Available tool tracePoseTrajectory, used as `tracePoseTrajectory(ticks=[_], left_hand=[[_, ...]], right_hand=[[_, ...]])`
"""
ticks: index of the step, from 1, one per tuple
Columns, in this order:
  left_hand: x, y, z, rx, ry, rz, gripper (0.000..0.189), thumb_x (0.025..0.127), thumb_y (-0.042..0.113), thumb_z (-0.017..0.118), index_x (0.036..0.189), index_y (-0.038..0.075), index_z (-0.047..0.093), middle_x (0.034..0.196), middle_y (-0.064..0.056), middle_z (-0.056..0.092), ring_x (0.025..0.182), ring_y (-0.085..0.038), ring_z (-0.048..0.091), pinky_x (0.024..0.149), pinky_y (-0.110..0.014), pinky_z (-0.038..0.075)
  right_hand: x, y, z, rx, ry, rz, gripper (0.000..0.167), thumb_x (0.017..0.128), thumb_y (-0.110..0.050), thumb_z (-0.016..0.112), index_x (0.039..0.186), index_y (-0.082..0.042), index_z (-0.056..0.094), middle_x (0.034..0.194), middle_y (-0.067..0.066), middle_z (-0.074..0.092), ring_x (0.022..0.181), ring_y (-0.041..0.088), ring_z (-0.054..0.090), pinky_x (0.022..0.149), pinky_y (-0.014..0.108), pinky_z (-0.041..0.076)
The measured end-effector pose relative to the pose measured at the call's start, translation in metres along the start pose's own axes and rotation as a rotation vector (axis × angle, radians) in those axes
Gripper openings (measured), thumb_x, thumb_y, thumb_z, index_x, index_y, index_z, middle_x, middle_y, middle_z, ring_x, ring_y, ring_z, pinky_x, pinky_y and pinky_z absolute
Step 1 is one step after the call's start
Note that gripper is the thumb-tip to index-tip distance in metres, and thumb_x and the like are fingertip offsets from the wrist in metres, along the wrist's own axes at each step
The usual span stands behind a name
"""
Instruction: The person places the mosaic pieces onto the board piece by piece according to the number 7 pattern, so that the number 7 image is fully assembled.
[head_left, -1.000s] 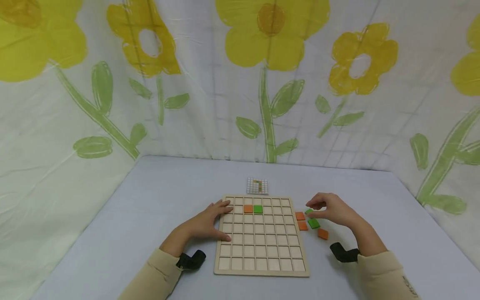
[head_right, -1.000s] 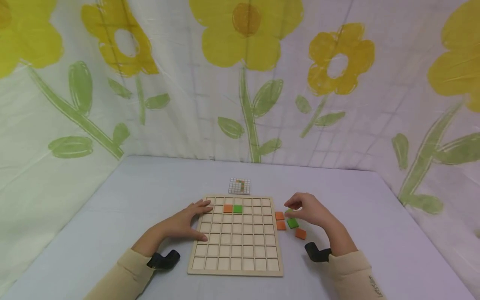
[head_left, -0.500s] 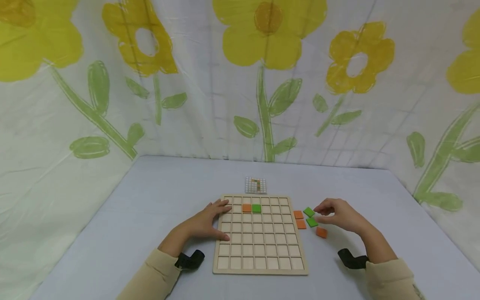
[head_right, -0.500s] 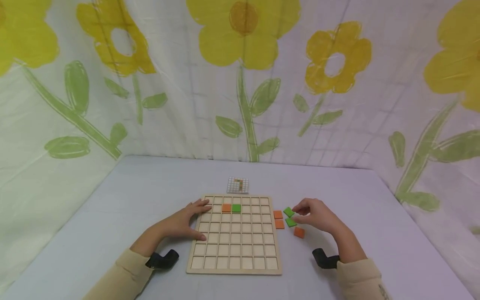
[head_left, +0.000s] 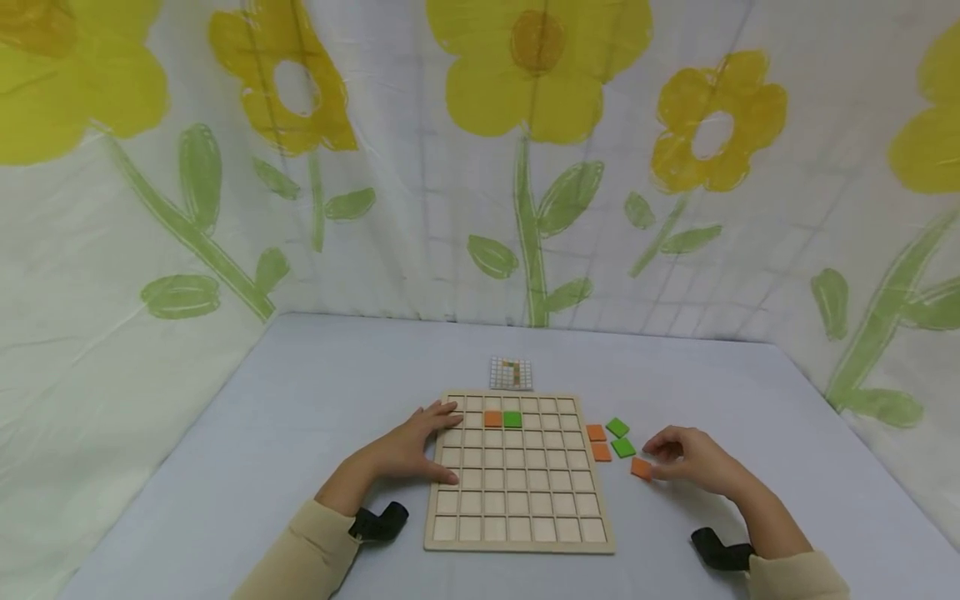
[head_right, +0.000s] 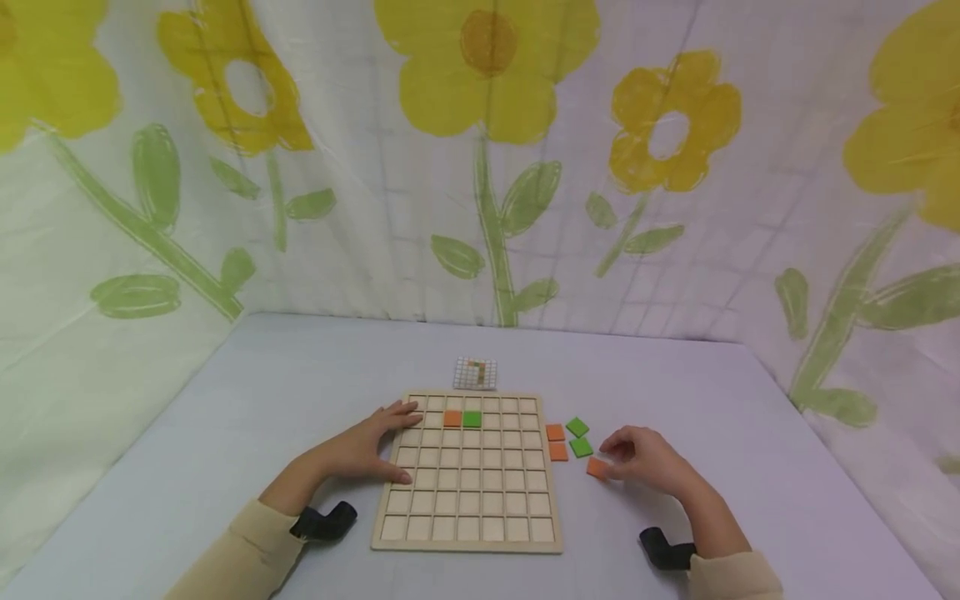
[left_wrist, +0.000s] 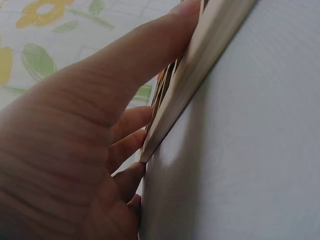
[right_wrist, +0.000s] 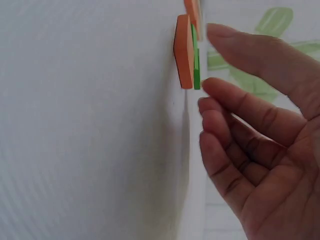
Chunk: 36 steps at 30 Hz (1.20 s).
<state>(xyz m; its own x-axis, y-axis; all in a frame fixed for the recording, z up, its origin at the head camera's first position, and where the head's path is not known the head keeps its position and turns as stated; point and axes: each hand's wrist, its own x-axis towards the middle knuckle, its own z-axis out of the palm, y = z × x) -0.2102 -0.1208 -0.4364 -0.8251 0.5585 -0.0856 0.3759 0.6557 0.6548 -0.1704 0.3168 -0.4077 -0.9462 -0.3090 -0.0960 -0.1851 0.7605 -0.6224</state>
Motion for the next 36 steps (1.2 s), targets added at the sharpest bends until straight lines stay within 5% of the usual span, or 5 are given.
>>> tracePoseTrajectory(ticks=[8, 21, 36], left_hand=[[0.0016, -0.0011, 0.0011, -0.009, -0.004, 0.019, 0.091, 0.067, 0.049, 0.079, 0.143, 0.018, 0.039, 0.156, -0.001, 0.02, 0.144, -0.038, 0.003, 0.113, -0.061, 0.015], [0.0004, -0.0018, 0.0008, -0.006, 0.004, 0.011, 0.09, 0.067, 0.048, 0.079, 0.142, 0.018, 0.04, 0.155, -0.001, 0.021, 0.144, -0.038, 0.004, 0.113, -0.06, 0.014], [0.0008, -0.0017, -0.0006, -0.009, -0.006, 0.028, 0.091, 0.068, 0.048, 0.079, 0.143, 0.016, 0.039, 0.156, -0.002, 0.02, 0.145, -0.036, 0.004, 0.113, -0.06, 0.013]], right_hand=[[-0.003, 0.006, 0.0077, 0.051, -0.019, 0.015, 0.036, 0.074, -0.024, 0.078, 0.097, 0.0, 0.065, 0.091, 0.005, 0.063, 0.074, 0.001, 0.051, 0.064, 0.019, 0.048], [-0.0036, 0.0025, 0.0086, -0.015, 0.016, -0.002, 0.026, 0.076, -0.019, 0.076, 0.093, -0.002, 0.067, 0.086, 0.002, 0.064, 0.072, 0.001, 0.053, 0.062, 0.019, 0.048], [0.0017, -0.0008, 0.0004, -0.053, -0.002, -0.088, 0.02, 0.076, -0.015, 0.075, 0.09, -0.004, 0.068, 0.086, 0.002, 0.066, 0.073, -0.003, 0.054, 0.064, 0.019, 0.05]])
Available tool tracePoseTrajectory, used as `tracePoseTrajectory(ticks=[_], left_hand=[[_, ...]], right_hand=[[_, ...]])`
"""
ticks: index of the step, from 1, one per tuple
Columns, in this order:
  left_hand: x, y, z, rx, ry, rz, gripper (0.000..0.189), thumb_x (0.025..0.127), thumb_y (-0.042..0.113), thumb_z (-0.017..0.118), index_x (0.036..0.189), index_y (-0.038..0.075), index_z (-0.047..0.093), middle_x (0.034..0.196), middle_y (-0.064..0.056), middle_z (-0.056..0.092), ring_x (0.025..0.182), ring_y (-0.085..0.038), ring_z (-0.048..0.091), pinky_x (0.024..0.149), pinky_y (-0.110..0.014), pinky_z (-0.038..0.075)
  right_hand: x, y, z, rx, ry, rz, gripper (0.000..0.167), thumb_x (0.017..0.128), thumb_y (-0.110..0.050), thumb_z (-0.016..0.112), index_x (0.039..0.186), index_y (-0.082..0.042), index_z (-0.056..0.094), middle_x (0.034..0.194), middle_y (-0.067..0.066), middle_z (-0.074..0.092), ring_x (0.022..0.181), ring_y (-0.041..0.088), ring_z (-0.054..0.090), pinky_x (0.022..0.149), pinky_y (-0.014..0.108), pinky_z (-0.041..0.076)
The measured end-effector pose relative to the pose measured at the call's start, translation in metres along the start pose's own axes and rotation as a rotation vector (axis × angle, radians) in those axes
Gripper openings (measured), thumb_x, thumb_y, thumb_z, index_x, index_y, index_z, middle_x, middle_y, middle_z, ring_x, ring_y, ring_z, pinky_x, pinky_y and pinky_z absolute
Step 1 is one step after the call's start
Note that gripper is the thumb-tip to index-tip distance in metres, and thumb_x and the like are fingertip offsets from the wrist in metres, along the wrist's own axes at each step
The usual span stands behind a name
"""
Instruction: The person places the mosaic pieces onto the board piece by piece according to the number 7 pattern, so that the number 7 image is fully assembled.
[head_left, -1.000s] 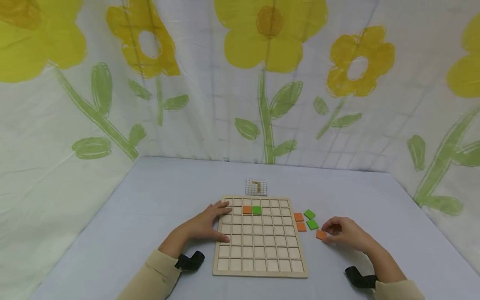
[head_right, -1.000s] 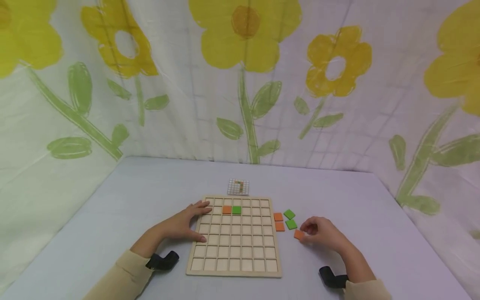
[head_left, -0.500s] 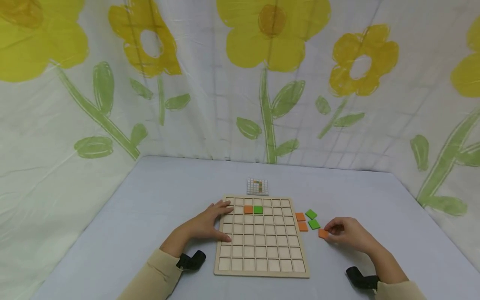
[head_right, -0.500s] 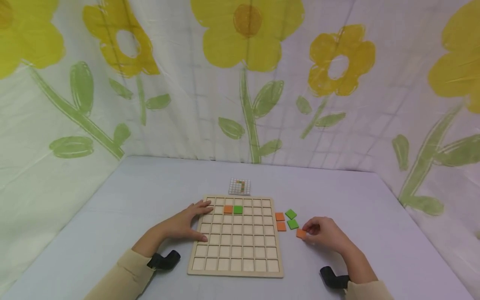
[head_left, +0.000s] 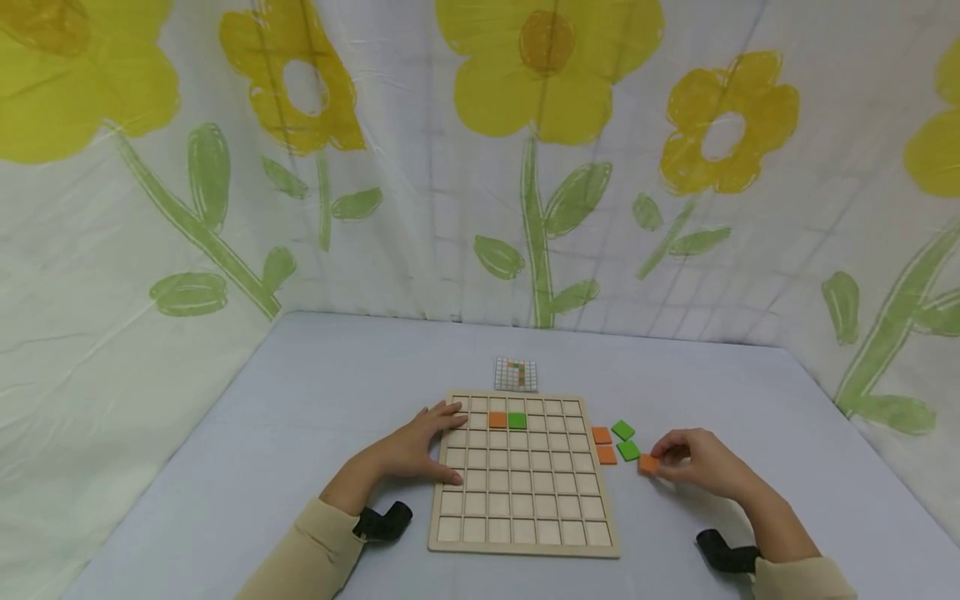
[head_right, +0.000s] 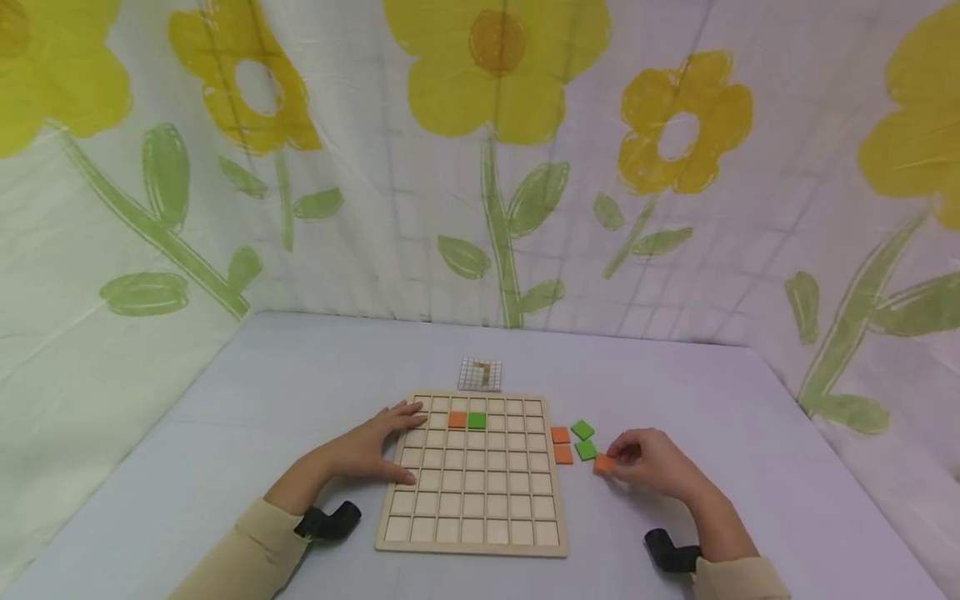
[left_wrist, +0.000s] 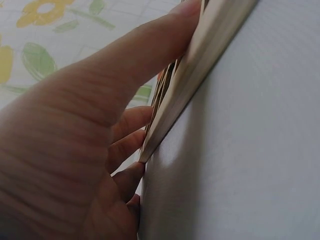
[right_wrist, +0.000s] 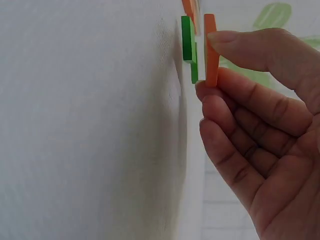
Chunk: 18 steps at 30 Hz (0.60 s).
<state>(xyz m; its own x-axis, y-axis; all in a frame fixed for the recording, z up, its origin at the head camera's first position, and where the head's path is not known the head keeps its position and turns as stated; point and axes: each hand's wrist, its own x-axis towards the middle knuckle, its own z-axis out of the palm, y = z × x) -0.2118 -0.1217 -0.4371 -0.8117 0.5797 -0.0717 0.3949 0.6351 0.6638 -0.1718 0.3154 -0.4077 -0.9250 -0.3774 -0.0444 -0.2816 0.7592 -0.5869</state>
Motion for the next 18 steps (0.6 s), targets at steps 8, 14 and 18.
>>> tracePoseTrajectory(ticks=[8, 14, 18], left_hand=[[0.0, 0.0, 0.001, -0.005, -0.005, -0.01, 0.091, 0.068, 0.048, 0.079, 0.143, 0.017, 0.038, 0.156, -0.002, 0.02, 0.144, -0.038, 0.003, 0.113, -0.061, 0.014], [0.0, 0.001, 0.001, -0.008, -0.002, -0.004, 0.09, 0.068, 0.049, 0.079, 0.143, 0.018, 0.039, 0.156, -0.002, 0.02, 0.144, -0.04, 0.003, 0.111, -0.062, 0.015], [0.0, 0.0, 0.001, -0.006, -0.004, -0.012, 0.091, 0.068, 0.049, 0.079, 0.143, 0.019, 0.038, 0.156, -0.002, 0.019, 0.143, -0.04, 0.003, 0.111, -0.062, 0.015]], right_hand=[[0.013, -0.007, 0.002, 0.017, -0.004, -0.025, 0.021, 0.077, -0.013, 0.074, 0.093, -0.002, 0.068, 0.087, 0.003, 0.066, 0.075, -0.001, 0.057, 0.065, 0.019, 0.051], [0.025, -0.016, 0.002, -0.008, 0.001, -0.078, 0.02, 0.078, -0.013, 0.073, 0.094, -0.003, 0.068, 0.09, 0.003, 0.067, 0.078, 0.003, 0.059, 0.067, 0.021, 0.052], [0.035, -0.025, 0.004, 0.01, -0.006, -0.113, 0.022, 0.079, -0.015, 0.073, 0.097, -0.003, 0.068, 0.093, 0.005, 0.067, 0.078, 0.001, 0.058, 0.068, 0.021, 0.051]])
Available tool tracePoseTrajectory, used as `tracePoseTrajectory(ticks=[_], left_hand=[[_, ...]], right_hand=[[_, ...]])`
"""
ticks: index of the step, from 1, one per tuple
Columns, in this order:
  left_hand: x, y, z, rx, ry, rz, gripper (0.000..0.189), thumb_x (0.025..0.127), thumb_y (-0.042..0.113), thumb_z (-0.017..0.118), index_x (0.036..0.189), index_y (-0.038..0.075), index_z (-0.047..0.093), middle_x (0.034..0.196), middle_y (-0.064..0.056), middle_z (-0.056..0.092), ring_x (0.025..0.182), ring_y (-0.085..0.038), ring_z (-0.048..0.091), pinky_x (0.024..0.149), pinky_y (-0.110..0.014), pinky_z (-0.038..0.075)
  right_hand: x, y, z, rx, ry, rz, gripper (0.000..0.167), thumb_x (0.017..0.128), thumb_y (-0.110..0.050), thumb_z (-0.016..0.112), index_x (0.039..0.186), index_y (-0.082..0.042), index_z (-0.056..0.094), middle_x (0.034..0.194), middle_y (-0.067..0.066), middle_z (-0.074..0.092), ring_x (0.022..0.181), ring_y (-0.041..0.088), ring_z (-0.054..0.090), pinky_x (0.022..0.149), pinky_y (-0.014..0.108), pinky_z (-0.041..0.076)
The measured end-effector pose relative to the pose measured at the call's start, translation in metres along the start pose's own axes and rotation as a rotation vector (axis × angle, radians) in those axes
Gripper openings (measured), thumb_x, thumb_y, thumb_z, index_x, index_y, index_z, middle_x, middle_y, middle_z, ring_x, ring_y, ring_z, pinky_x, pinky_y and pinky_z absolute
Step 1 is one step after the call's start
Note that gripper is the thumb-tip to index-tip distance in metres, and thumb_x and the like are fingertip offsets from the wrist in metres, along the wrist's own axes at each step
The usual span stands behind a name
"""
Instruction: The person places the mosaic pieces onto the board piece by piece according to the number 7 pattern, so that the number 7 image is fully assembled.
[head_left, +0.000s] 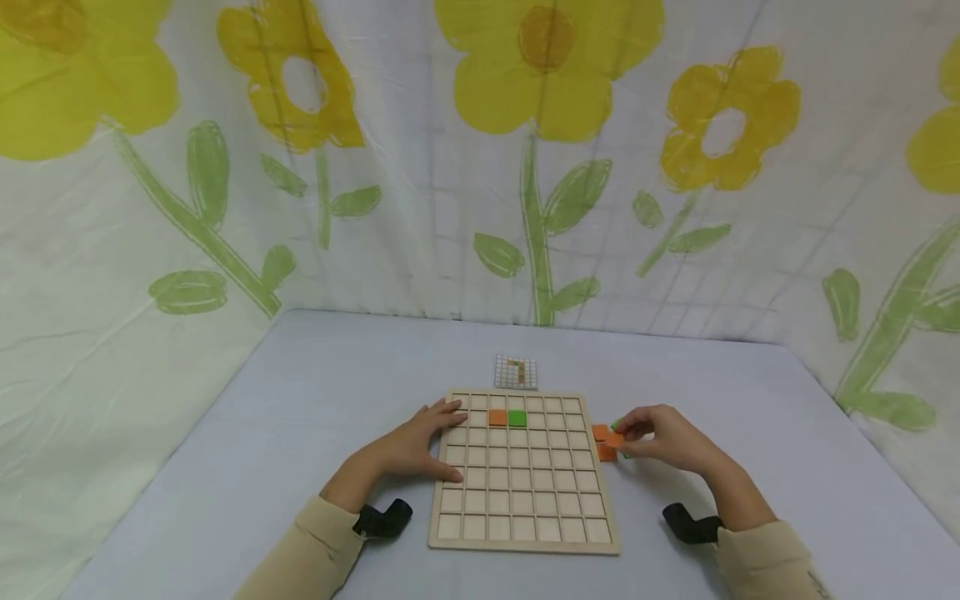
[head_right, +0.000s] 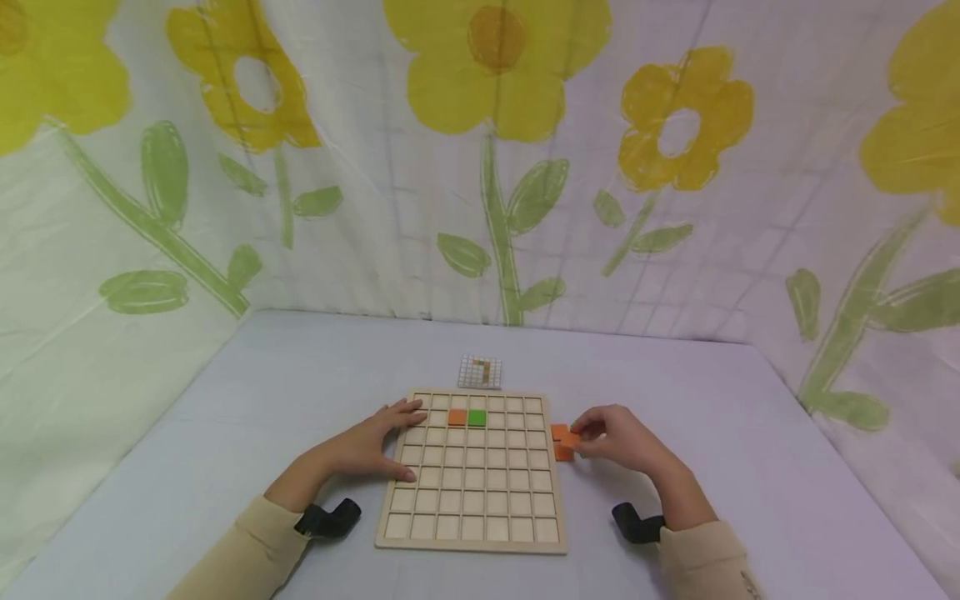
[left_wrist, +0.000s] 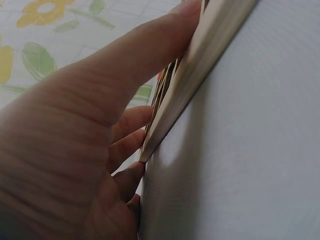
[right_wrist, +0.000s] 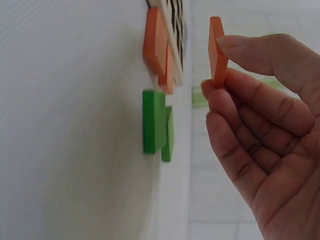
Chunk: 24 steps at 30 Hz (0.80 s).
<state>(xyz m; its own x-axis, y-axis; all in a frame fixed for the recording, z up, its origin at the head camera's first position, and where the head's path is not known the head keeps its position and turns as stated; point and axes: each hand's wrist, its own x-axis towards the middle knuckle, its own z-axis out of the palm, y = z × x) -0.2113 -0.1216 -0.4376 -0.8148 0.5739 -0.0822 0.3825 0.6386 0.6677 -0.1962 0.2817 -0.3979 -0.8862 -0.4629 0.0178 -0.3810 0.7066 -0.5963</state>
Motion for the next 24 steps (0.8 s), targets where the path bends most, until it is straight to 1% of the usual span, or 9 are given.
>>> tracePoseTrajectory(ticks=[5, 9, 12, 16, 21, 24], left_hand=[[0.002, 0.001, -0.001, 0.006, 0.002, 0.009, 0.091, 0.068, 0.048, 0.079, 0.143, 0.017, 0.038, 0.156, -0.002, 0.02, 0.144, -0.038, 0.003, 0.113, -0.06, 0.013], [0.002, 0.002, -0.003, 0.008, 0.005, 0.011, 0.091, 0.068, 0.048, 0.079, 0.143, 0.016, 0.038, 0.156, -0.002, 0.02, 0.145, -0.036, 0.003, 0.114, -0.059, 0.012], [0.002, 0.002, -0.003, 0.009, 0.004, 0.013, 0.091, 0.068, 0.048, 0.079, 0.143, 0.015, 0.038, 0.156, -0.003, 0.019, 0.145, -0.036, 0.004, 0.114, -0.059, 0.012], [0.001, 0.002, -0.004, -0.005, 0.013, 0.022, 0.09, 0.069, 0.045, 0.079, 0.142, 0.013, 0.039, 0.156, -0.005, 0.02, 0.144, -0.038, 0.004, 0.113, -0.06, 0.013], [-0.001, 0.002, -0.003, -0.016, 0.003, 0.009, 0.091, 0.068, 0.046, 0.08, 0.142, 0.014, 0.039, 0.156, -0.004, 0.02, 0.144, -0.037, 0.003, 0.113, -0.06, 0.013], [-0.001, 0.002, -0.002, -0.012, 0.002, 0.003, 0.091, 0.068, 0.047, 0.08, 0.143, 0.016, 0.039, 0.156, -0.003, 0.019, 0.144, -0.036, 0.002, 0.113, -0.06, 0.013]], right_hand=[[0.016, -0.01, 0.003, 0.021, -0.01, -0.022, 0.021, 0.081, -0.012, 0.071, 0.099, -0.003, 0.067, 0.094, 0.005, 0.067, 0.08, 0.005, 0.058, 0.07, 0.024, 0.051], [0.03, -0.016, 0.006, 0.052, -0.044, -0.031, 0.018, 0.081, -0.009, 0.07, 0.098, -0.001, 0.067, 0.094, 0.007, 0.067, 0.081, 0.006, 0.059, 0.071, 0.024, 0.052], [0.04, -0.021, 0.008, 0.068, -0.065, -0.057, 0.018, 0.081, -0.008, 0.07, 0.096, 0.0, 0.067, 0.092, 0.007, 0.067, 0.078, 0.005, 0.058, 0.07, 0.024, 0.053], [0.052, -0.027, 0.012, 0.076, -0.071, -0.1, 0.017, 0.081, -0.01, 0.07, 0.095, 0.0, 0.067, 0.091, 0.008, 0.067, 0.076, 0.005, 0.058, 0.07, 0.025, 0.053], [0.062, -0.031, 0.021, 0.118, -0.116, -0.082, 0.016, 0.083, -0.013, 0.07, 0.094, -0.002, 0.068, 0.091, 0.008, 0.066, 0.075, 0.006, 0.058, 0.068, 0.023, 0.052], [0.066, -0.033, 0.025, 0.142, -0.123, -0.069, 0.018, 0.083, -0.014, 0.07, 0.096, -0.001, 0.068, 0.09, 0.009, 0.066, 0.075, 0.007, 0.057, 0.067, 0.023, 0.052]])
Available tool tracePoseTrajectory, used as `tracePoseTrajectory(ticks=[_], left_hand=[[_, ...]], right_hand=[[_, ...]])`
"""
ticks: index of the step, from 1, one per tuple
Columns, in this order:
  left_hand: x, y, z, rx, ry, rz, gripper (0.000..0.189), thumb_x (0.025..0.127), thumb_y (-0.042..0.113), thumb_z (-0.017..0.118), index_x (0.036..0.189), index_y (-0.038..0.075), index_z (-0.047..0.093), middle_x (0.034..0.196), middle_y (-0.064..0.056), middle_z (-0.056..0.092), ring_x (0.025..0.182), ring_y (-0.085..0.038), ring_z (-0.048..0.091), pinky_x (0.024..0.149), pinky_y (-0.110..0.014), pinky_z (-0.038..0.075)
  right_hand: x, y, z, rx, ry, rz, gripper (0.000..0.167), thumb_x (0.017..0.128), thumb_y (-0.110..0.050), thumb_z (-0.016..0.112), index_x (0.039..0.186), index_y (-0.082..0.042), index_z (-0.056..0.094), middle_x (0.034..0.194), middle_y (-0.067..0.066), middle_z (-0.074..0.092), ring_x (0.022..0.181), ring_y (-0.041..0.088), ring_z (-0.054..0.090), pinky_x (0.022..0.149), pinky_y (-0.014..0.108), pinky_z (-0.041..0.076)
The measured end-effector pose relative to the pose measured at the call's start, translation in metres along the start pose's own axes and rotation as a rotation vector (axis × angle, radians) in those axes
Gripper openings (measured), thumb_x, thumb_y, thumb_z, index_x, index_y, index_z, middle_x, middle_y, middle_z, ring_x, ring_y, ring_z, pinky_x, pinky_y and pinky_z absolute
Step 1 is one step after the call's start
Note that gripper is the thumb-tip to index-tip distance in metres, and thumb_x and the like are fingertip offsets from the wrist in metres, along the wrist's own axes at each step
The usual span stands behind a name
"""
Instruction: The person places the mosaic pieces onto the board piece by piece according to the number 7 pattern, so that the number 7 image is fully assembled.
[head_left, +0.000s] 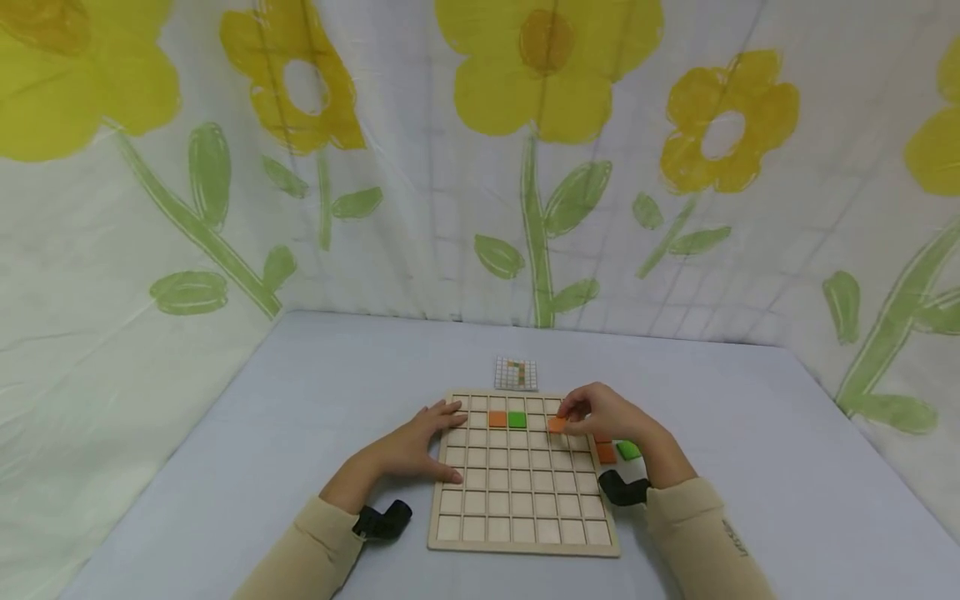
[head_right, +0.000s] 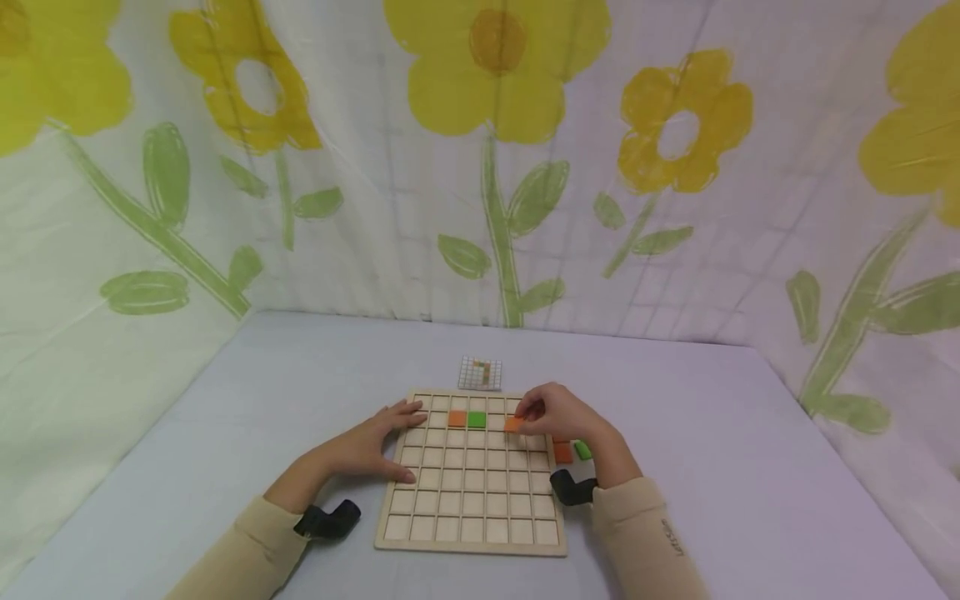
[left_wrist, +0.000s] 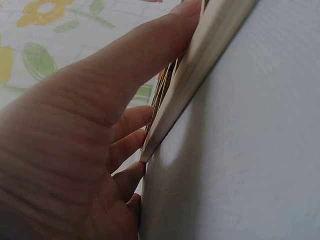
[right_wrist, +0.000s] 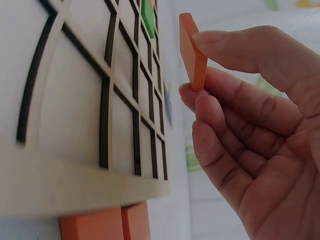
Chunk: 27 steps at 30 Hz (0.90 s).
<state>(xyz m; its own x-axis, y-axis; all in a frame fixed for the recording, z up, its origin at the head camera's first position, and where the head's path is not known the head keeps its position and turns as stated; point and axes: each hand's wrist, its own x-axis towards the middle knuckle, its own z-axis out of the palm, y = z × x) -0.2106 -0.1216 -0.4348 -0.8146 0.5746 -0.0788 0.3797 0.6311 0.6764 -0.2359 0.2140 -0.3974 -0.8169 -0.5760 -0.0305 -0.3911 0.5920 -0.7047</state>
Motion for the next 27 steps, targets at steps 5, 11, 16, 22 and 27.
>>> tracePoseTrajectory(ticks=[5, 11, 16, 22, 27], left_hand=[[0.0, 0.0, 0.0, 0.01, 0.009, 0.007, 0.09, 0.068, 0.046, 0.08, 0.142, 0.015, 0.04, 0.156, -0.003, 0.021, 0.144, -0.037, 0.004, 0.113, -0.06, 0.014], [0.001, -0.002, 0.001, 0.005, 0.013, 0.014, 0.09, 0.067, 0.047, 0.08, 0.142, 0.015, 0.04, 0.155, -0.003, 0.021, 0.144, -0.037, 0.005, 0.112, -0.061, 0.015], [0.0, -0.003, 0.001, 0.017, 0.011, 0.008, 0.09, 0.067, 0.048, 0.079, 0.142, 0.016, 0.04, 0.155, -0.002, 0.021, 0.145, -0.036, 0.005, 0.112, -0.06, 0.016], [0.0, -0.001, 0.001, 0.016, 0.017, 0.032, 0.09, 0.068, 0.046, 0.08, 0.142, 0.014, 0.04, 0.155, -0.003, 0.022, 0.145, -0.035, 0.007, 0.113, -0.06, 0.016], [0.0, -0.001, 0.002, 0.019, 0.018, 0.017, 0.089, 0.067, 0.046, 0.08, 0.141, 0.016, 0.041, 0.155, -0.003, 0.023, 0.145, -0.035, 0.006, 0.112, -0.06, 0.016]], right_hand=[[0.01, -0.003, 0.003, 0.031, 0.008, -0.011, 0.022, 0.082, -0.014, 0.071, 0.099, 0.0, 0.069, 0.093, 0.011, 0.067, 0.077, 0.01, 0.058, 0.068, 0.023, 0.052], [0.021, -0.004, 0.009, 0.054, 0.013, -0.02, 0.02, 0.082, -0.01, 0.07, 0.1, 0.0, 0.069, 0.094, 0.012, 0.068, 0.079, 0.011, 0.061, 0.069, 0.022, 0.054], [0.026, -0.003, 0.015, 0.091, 0.019, 0.0, 0.02, 0.082, -0.009, 0.07, 0.099, 0.0, 0.069, 0.092, 0.012, 0.067, 0.078, 0.013, 0.061, 0.068, 0.023, 0.054], [0.027, 0.001, 0.021, 0.09, 0.022, 0.011, 0.02, 0.082, -0.01, 0.07, 0.1, 0.0, 0.069, 0.09, 0.011, 0.065, 0.077, 0.014, 0.06, 0.067, 0.024, 0.053], [0.027, 0.003, 0.024, 0.093, 0.037, 0.013, 0.021, 0.081, -0.01, 0.071, 0.1, 0.0, 0.069, 0.092, 0.011, 0.064, 0.078, 0.012, 0.059, 0.068, 0.023, 0.053]])
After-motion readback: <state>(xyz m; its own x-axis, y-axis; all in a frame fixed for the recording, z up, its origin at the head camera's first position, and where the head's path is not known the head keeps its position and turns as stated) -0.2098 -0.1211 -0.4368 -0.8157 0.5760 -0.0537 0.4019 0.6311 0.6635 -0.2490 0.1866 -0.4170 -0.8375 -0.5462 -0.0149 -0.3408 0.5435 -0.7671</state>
